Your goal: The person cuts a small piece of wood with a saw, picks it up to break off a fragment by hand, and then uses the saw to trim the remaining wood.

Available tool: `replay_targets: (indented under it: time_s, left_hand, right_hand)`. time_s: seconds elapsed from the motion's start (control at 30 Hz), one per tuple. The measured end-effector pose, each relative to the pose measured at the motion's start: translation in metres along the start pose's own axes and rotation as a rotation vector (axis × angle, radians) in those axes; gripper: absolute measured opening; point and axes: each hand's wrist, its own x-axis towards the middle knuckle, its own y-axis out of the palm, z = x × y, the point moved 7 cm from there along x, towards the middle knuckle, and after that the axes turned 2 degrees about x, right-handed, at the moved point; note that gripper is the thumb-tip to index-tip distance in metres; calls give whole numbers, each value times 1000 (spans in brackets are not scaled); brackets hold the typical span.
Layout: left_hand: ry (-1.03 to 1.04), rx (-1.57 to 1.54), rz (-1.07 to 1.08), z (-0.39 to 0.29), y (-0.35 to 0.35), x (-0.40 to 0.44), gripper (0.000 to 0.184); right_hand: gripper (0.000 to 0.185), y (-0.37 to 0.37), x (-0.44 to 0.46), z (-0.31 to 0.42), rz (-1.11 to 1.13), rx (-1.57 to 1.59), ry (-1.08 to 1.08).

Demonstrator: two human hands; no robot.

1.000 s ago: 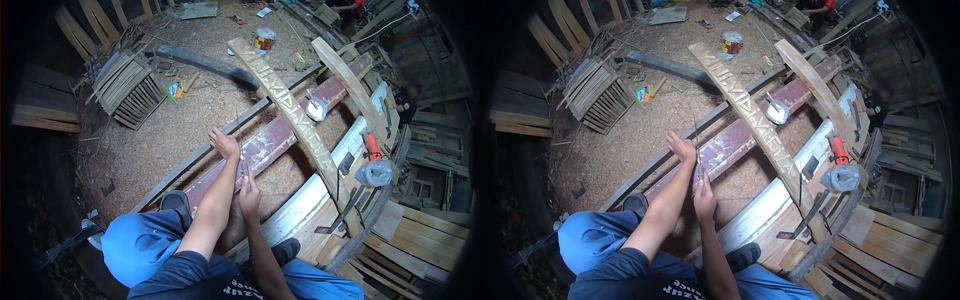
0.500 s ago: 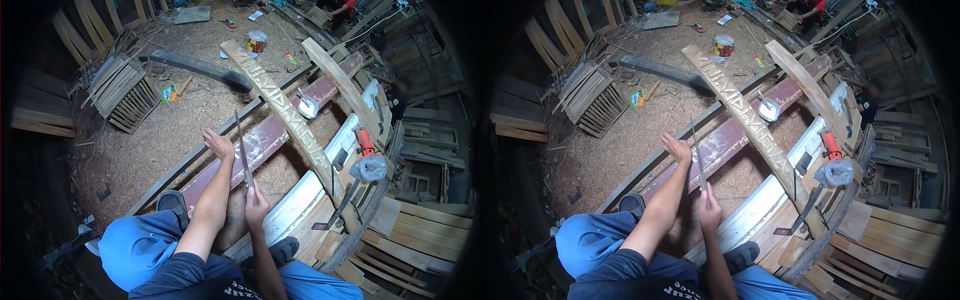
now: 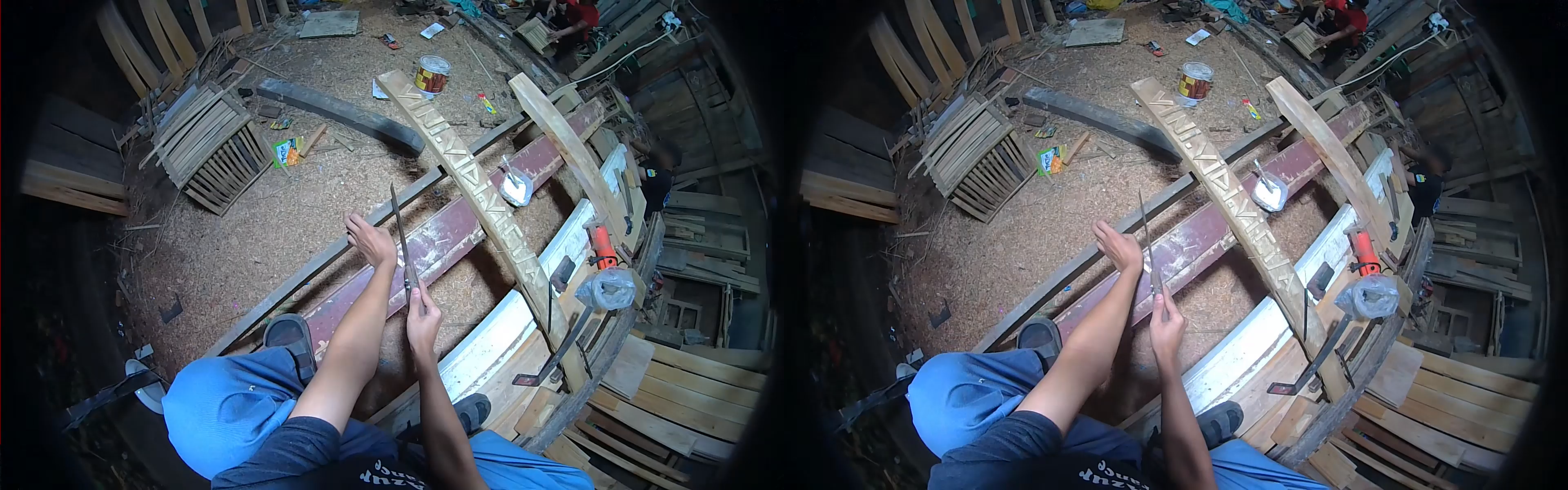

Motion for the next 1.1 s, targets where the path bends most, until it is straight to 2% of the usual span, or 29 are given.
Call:
replay_targets:
  time_s: [0.27, 0.37, 0.47, 0.57, 0.7, 0.73, 0.83, 0.9, 0.93, 1.03, 1.1]
  left_hand:
    - [13, -38, -28, -1, -2, -1, 48]
    - [16, -65, -34, 0, 0, 0, 47]
    - [12, -50, -50, 0, 2, -1, 47]
    - [-2, -39, -73, 7, 2, 1, 46]
    - [-52, -26, -27, 8, 4, 3, 45]
    - [-47, -24, -114, 6, 1, 2, 44]
    - [-37, -24, -87, 4, 2, 1, 43]
    - [2, -38, -76, -1, 2, -2, 43]
    - [8, -54, -86, 1, 2, -3, 45]
    - [-3, -76, -56, 4, -4, -6, 44]
    - [-14, -71, -69, 4, -2, -3, 46]
  right_hand:
    - [39, 6, -3, 0, 24, 28, 3]
    - [39, 10, -8, 7, 23, -50, -7]
    - [39, 15, -12, 6, 19, -72, -82]
    - [39, 6, -17, 19, 57, -50, 30]
    - [37, -21, -67, -11, 40, -71, -9]
    - [37, -31, -76, -15, 20, -38, -16]
    - [37, -49, -91, -7, -10, 16, 17]
    - [36, -47, -78, 15, -123, 265, -55]
    - [37, -42, -63, 16, -106, 56, -118]
    - [39, -20, -29, 18, 20, 3, -50]
    - [40, -13, -18, 21, 21, -38, -61]
